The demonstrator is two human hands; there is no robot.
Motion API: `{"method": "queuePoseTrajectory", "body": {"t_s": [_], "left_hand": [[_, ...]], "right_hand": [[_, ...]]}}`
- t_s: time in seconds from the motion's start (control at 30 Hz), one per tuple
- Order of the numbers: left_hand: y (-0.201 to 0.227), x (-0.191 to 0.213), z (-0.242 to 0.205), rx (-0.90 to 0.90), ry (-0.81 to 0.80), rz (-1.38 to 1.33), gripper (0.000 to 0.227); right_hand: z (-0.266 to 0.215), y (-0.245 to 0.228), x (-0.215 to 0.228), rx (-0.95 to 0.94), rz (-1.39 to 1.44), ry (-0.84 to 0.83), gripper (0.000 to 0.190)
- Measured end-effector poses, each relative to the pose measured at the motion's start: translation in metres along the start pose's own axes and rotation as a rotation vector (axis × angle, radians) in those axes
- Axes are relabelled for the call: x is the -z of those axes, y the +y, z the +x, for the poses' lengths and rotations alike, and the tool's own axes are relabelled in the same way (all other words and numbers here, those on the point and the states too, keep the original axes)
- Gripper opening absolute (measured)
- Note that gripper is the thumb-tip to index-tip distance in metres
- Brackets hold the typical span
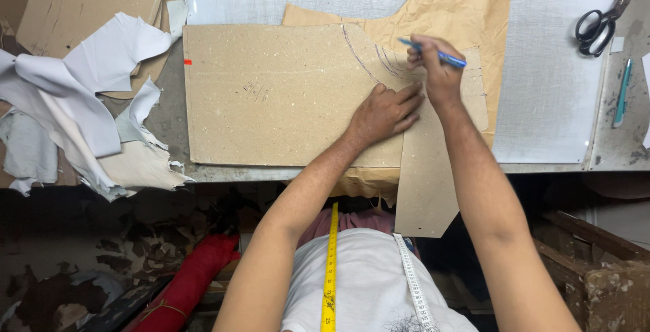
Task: The person arranges white paper pattern pieces on a worktable, then places a brown paper sheet and aligns a hardboard pattern on top. They use a blue pen to trace the pattern outline onto the brown paper.
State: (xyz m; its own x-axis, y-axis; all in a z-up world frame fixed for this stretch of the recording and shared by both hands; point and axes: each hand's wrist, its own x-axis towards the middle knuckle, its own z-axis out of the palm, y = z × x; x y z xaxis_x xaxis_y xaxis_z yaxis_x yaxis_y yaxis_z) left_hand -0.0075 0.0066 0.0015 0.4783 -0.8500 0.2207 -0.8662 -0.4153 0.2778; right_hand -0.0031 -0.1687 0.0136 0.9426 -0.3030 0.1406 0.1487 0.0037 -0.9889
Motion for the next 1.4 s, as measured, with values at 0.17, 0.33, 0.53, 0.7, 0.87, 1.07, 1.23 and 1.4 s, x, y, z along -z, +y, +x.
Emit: {"method": "queuePoseTrajectory", "body": {"t_s": [0.17,0.33,0.53,0.7,0.87,1.07,1.23,1.4], "left_hand": [[-0.002,0.001,0.003,-0.01,0.025,0.037,0.045],[-0.002,-0.002,0.002,-0.011,0.039,0.029,0.043],[-0.002,-0.002,0.002,0.003,0.026,-0.011,0.044],[-0.003,-0.004,0.005,-0.003,0.031,-0.012,0.044],[-0.002,-0.001,0.005,0.006,0.033,-0.013,0.042],[-0.002,0.001,0.005,0.008,0.016,-0.008,0.042],[-0.003,-0.003,0.004,0.005,0.014,-0.007,0.043],[-0.004,-0.008,0.004,-0.012,-0.006,0.014,0.043]], "right_hand": [[0.046,0.007,-0.014,-0.041,-0.118,-0.144,0.02],[0.053,0.021,-0.015,-0.058,-0.241,-0.257,0.015],[0.053,0.034,-0.013,-0.087,-0.166,-0.221,0.01],[0.057,0.039,-0.01,0.01,-0.315,-0.23,0.01],[0.058,0.036,-0.013,-0.011,-0.337,-0.241,0.01],[0.057,0.034,-0.013,0.004,-0.352,-0.23,0.011],[0.057,0.034,-0.017,-0.043,-0.254,-0.202,0.012],[0.035,0.012,0.013,0.173,0.051,0.084,0.023]]}}
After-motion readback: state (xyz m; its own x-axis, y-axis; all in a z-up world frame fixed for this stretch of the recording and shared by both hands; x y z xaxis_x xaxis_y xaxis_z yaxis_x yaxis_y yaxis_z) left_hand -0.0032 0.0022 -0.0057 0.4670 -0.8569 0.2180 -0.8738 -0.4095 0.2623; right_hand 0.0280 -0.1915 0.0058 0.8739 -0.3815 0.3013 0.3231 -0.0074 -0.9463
